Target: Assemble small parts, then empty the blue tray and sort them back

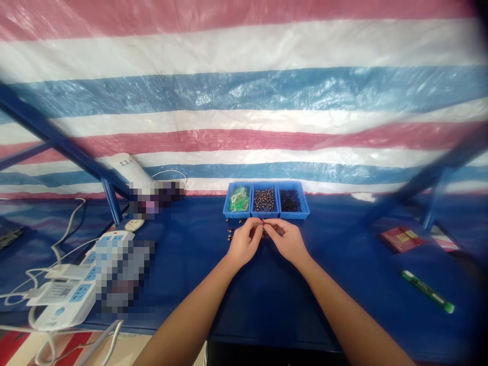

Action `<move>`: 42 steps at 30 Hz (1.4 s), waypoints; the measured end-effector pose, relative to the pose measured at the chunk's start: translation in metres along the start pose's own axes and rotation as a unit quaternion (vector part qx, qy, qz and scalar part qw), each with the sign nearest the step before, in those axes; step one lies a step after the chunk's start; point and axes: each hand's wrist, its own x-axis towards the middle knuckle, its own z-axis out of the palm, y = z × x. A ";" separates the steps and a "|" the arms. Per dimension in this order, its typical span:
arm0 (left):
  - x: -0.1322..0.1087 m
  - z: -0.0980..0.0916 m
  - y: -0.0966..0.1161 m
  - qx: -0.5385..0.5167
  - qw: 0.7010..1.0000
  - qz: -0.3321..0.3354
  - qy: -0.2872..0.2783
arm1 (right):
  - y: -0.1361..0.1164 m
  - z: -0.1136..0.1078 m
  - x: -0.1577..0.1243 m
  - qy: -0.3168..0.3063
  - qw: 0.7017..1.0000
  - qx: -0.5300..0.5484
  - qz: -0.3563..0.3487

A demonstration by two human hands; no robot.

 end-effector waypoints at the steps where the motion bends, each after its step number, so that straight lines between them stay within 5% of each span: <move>1: 0.000 0.000 0.000 0.000 1.000 0.001 0.000 | 0.000 0.000 0.000 -0.004 1.000 0.006 0.005; 42: 0.001 0.000 -0.004 -0.045 0.999 -0.015 -0.019 | -0.001 0.003 -0.001 -0.014 0.999 0.037 -0.007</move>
